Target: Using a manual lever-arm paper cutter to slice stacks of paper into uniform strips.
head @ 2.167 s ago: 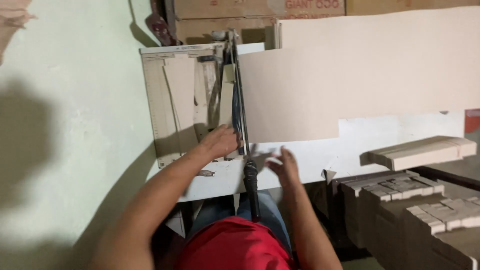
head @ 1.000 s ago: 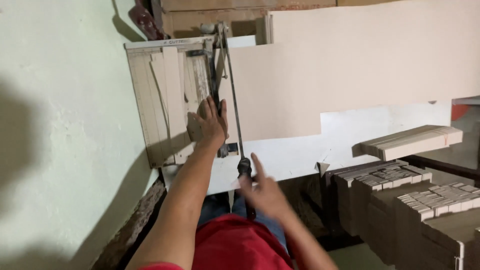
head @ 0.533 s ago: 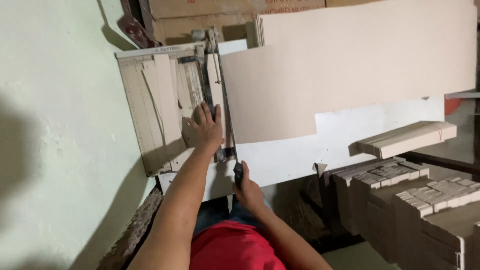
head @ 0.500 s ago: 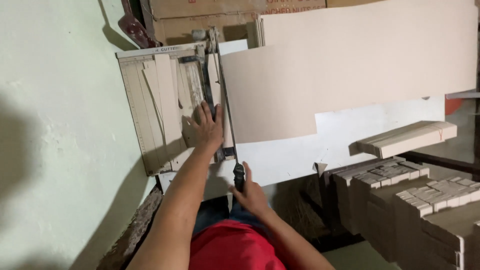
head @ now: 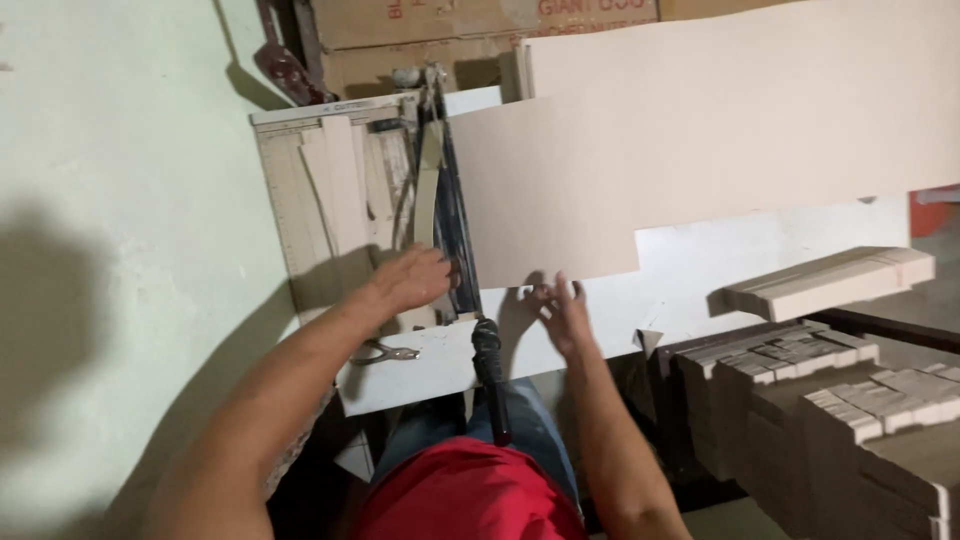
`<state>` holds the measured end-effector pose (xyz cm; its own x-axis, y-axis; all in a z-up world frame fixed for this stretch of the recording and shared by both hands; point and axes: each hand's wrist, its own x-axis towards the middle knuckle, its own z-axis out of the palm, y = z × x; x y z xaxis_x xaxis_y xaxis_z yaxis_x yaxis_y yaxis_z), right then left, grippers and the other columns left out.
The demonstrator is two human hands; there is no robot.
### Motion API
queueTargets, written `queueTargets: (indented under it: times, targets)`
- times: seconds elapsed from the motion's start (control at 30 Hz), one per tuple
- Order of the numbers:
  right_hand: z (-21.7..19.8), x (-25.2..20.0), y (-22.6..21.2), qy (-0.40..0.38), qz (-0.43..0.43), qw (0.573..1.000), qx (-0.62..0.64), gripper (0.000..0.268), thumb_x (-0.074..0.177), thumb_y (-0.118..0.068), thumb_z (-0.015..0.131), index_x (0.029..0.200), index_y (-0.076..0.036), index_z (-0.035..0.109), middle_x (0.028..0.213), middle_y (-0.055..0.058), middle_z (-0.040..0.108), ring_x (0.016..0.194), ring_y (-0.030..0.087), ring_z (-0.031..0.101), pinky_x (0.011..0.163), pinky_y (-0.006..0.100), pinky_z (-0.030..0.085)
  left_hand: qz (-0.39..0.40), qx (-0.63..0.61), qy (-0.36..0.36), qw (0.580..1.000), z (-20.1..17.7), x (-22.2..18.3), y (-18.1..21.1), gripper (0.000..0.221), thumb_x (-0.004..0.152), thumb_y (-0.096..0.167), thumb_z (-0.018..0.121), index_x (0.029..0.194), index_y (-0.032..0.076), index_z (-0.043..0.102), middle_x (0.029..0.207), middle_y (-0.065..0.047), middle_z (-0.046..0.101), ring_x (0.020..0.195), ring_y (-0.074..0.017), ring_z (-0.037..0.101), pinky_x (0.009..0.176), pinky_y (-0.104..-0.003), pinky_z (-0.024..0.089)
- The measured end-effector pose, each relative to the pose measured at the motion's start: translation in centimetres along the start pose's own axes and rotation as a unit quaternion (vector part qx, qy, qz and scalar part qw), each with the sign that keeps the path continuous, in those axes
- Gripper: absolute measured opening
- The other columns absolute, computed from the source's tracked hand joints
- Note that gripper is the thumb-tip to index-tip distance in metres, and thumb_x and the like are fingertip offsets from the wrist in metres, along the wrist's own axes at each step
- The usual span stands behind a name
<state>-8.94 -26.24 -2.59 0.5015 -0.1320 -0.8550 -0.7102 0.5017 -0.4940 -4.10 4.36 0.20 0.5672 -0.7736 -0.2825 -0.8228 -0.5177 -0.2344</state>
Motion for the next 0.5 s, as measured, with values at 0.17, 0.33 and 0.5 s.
queueTargets:
  times: [0.17,0.33,0.5]
  targets:
    - [-4.1,4.0,-0.4,0.000,-0.015,0.992,0.127,0.022,0.102,-0.027,0.069,0.091,-0.020,0.051,0.087,-0.004,0.059,0.085,0.019,0.068,0.091,0.037,0.062,0.052,-0.147,-0.023,0.987,9.4,-3.8,2.4,0.026,0.074,0.051,0.081,0.076,0.027,0.070,0.076,0.004,0.067,0.069,-0.0235,0.064,0.066,-0.046,0.052]
    - [-2.6,1.3,1.7,0.016,-0.011,0.999,0.046,0.021,0.101,-0.023,0.068,0.099,-0.019,0.048,0.088,-0.002,0.062,0.082,0.020,0.070,0.084,0.038,0.065,0.051,-0.105,-0.151,0.982,3.4,-6.5,-0.4,0.023,0.083,0.013,0.070,0.063,0.022,0.064,0.053,0.003,0.056,0.045,-0.0191,0.050,0.044,-0.039,0.043]
    - [0.3,2.6,3.1,0.009,-0.029,0.999,-0.039,0.021,0.104,-0.022,0.066,0.111,-0.010,0.050,0.096,0.005,0.064,0.095,0.026,0.072,0.090,0.044,0.064,-0.189,-0.374,-0.331,0.846,2.7,-6.7,-3.8,0.034,0.092,0.022,0.071,0.124,0.014,0.064,0.132,-0.009,0.061,0.130,-0.0330,0.057,0.098,-0.047,0.055]
